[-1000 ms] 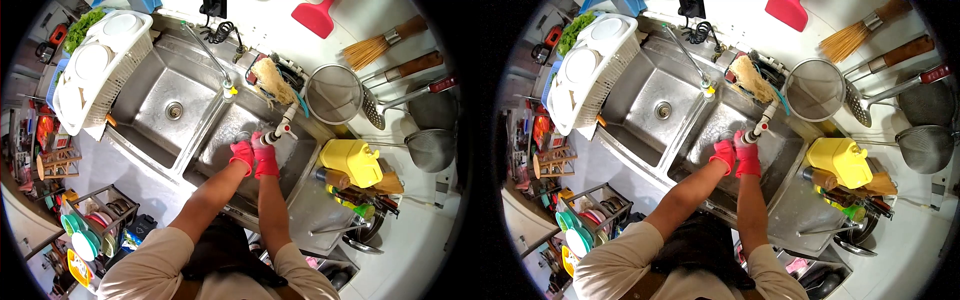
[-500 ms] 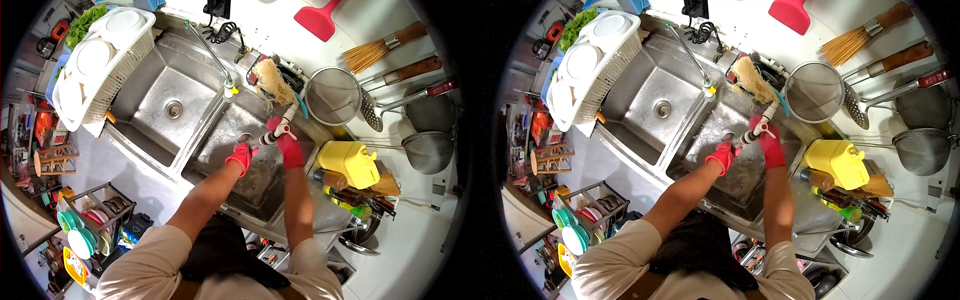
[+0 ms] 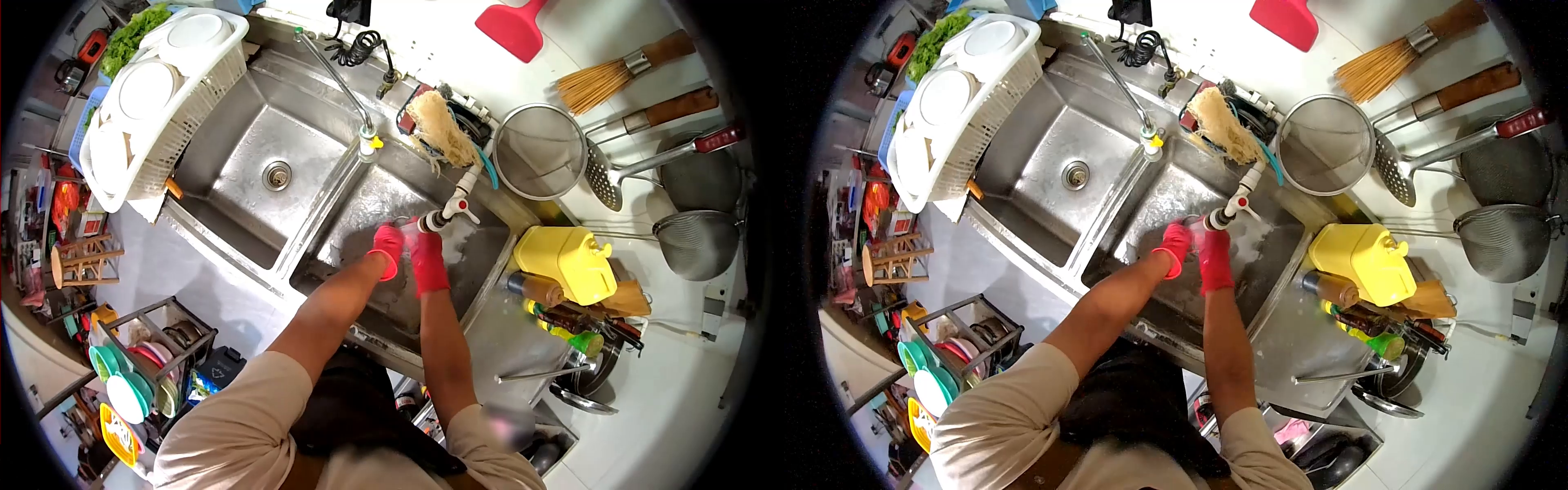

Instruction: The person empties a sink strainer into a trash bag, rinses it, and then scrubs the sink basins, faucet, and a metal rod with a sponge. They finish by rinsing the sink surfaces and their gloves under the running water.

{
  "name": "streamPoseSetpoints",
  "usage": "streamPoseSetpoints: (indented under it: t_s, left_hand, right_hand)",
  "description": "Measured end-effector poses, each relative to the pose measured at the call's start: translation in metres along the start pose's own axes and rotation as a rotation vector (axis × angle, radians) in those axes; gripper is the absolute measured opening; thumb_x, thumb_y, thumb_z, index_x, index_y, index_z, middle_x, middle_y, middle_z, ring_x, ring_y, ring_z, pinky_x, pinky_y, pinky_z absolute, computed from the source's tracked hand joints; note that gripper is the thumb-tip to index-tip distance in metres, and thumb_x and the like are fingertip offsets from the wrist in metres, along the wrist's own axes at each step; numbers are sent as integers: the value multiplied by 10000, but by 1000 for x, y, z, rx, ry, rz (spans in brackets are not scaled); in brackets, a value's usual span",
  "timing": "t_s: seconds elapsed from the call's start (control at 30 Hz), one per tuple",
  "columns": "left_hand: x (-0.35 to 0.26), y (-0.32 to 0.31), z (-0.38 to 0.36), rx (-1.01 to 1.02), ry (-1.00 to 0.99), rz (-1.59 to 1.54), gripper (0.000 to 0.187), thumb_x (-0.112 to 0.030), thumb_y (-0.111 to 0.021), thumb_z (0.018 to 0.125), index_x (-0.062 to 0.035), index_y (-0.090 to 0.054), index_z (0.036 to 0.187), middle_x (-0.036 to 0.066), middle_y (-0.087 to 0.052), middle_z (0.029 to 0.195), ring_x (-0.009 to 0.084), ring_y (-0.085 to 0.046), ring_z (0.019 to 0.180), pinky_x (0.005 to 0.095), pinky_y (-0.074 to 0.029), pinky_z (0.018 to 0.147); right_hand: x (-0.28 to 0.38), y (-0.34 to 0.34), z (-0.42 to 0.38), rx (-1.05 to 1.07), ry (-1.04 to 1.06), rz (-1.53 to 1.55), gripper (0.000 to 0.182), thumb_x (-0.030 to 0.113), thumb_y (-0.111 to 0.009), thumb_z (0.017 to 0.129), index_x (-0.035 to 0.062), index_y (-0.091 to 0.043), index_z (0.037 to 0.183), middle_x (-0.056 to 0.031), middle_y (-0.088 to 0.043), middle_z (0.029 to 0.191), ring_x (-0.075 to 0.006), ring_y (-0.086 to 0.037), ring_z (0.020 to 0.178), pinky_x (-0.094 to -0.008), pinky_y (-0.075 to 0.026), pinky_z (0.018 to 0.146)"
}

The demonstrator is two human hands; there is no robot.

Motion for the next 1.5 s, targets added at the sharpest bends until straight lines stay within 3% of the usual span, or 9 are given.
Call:
streamPoseSetpoints:
  t_s: [0.17,0.3,0.4,0.57,0.8,0.87,1.13,1.27,1.5]
  left_hand:
    - [10,11,-18,-91,-24,-129,263,-9,-534,785,-91,-601,1026,136,-634,795,243,-627,606,380,-492,421]
    - [0,16,-35,-181,-68,-237,255,-8,-539,782,-72,-588,1024,134,-630,779,237,-623,592,379,-494,416]
    - [-12,16,-47,-182,119,-291,272,-106,-464,826,-60,-546,1081,114,-618,786,234,-608,611,334,-484,475]
    - [-11,26,-46,254,-24,-154,274,-98,-469,823,-75,-567,1078,99,-622,755,250,-612,627,350,-496,510]
    - [32,33,14,-302,-346,118,305,-93,-572,821,-60,-538,1123,69,-630,786,201,-600,601,341,-472,436]
    - [44,29,33,-297,-773,-258,397,-23,-603,783,-139,-543,1158,48,-627,874,188,-595,672,329,-460,425]
    - [17,34,-37,-123,-63,-216,452,59,-529,735,-47,-525,1174,170,-633,891,286,-641,608,359,-533,442]
    - [56,32,-9,-71,70,-365,278,-184,-542,834,10,-560,1033,199,-636,711,287,-631,515,353,-487,397]
    - [9,19,-38,-467,-98,-184,416,-387,-467,866,-14,-574,1016,186,-625,897,270,-616,724,376,-490,610]
  right_hand:
    - [32,-16,-60,76,-28,-84,123,108,-552,842,34,-530,938,-77,-595,903,-180,-601,838,-296,-521,743]
    - [25,-9,-54,368,620,-1076,124,47,-517,844,7,-514,961,-79,-590,930,-200,-599,885,-310,-511,811]
    - [7,-16,-43,453,270,-150,158,23,-505,845,-10,-507,1000,-69,-588,963,-223,-591,936,-352,-494,875]
    - [33,-59,-78,-136,550,-1521,245,247,-633,801,13,-580,850,-100,-592,684,-245,-631,745,-378,-510,724]
    - [46,-59,-94,-78,466,-1383,253,273,-668,783,37,-596,841,-86,-626,711,-247,-632,713,-397,-497,645]
    - [15,-30,-62,-150,-79,258,196,207,-631,826,69,-597,960,-54,-646,860,-233,-616,726,-397,-503,637]
    - [2,-60,-88,-44,18,-410,240,171,-530,898,24,-542,1088,-69,-598,976,-194,-587,869,-370,-509,727]
    - [-10,-46,-60,-373,54,170,182,174,-496,894,43,-595,974,-52,-627,800,-193,-614,709,-377,-477,608]
    - [-30,-33,-26,-180,214,-150,168,154,-475,885,34,-574,950,-53,-604,814,-203,-593,729,-350,-473,655]
Point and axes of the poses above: each hand's wrist, its own z-axis towards the middle knuckle, its own y-axis out of the back of the hand, x = y × z, the point moved 1 cm from there along z, towards the middle knuckle
